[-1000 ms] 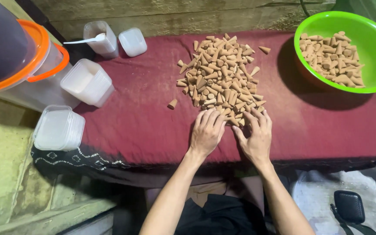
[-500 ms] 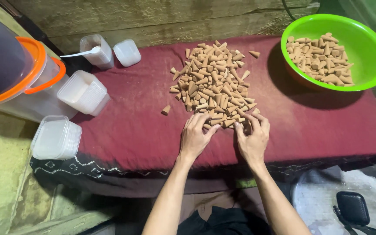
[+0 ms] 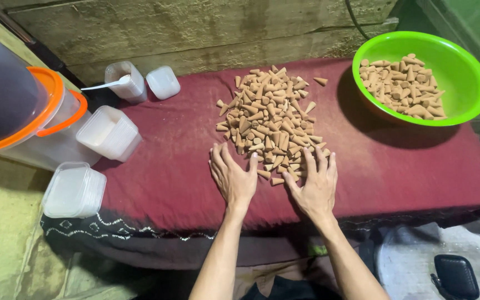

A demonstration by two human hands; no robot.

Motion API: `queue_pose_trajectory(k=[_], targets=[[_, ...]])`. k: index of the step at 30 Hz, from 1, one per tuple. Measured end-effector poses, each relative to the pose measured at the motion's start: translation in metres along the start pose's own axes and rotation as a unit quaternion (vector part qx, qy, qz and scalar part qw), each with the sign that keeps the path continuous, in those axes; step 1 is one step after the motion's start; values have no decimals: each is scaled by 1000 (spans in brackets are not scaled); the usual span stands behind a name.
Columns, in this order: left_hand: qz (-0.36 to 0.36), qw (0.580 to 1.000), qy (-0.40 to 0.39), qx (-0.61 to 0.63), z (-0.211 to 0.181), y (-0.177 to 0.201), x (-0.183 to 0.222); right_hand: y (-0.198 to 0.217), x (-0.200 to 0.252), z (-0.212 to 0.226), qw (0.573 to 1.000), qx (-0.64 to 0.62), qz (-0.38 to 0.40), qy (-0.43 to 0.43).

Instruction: Dumping a bowl of incense cones onto a table and spreading them out for sorting or drying

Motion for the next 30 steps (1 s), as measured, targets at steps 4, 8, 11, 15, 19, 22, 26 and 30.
queue_pose_trajectory(k=[4, 8, 11, 15, 19, 22, 26, 30], targets=[[-18, 995, -87, 54, 1, 0, -1, -7, 0, -13, 998, 34, -59, -17], [11, 988, -59, 140, 14, -2, -10, -3, 4, -17, 994, 64, -61, -61], [18, 989, -67, 132, 14, 7, -20, 3, 3, -3, 997, 47, -57, -24], [47, 985, -72, 153, 25, 0, -30, -1, 3, 10, 999, 40, 8, 16], [46, 981, -61, 181, 25, 8, -34, -10, -1, -4, 996, 89, -9, 2], [50, 976, -78, 195, 23, 13, -32, -11, -2, -7, 996, 92, -17, -4], [51, 966, -97, 235, 19, 15, -28, -11, -3, -10, 996, 88, -19, -13], [76, 965, -144, 208, 6, 16, -24, -2, -10, 3, 998, 52, -21, -8]])
Point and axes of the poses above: each hand's wrist, its own x-axis away from the middle knuckle, its own y-axis out of the back of the hand, z = x × y, the point moved 6 cm from there along -x, towards the middle knuckle, and after that the axes turned 14 degrees about z, right-handed, at the moved point
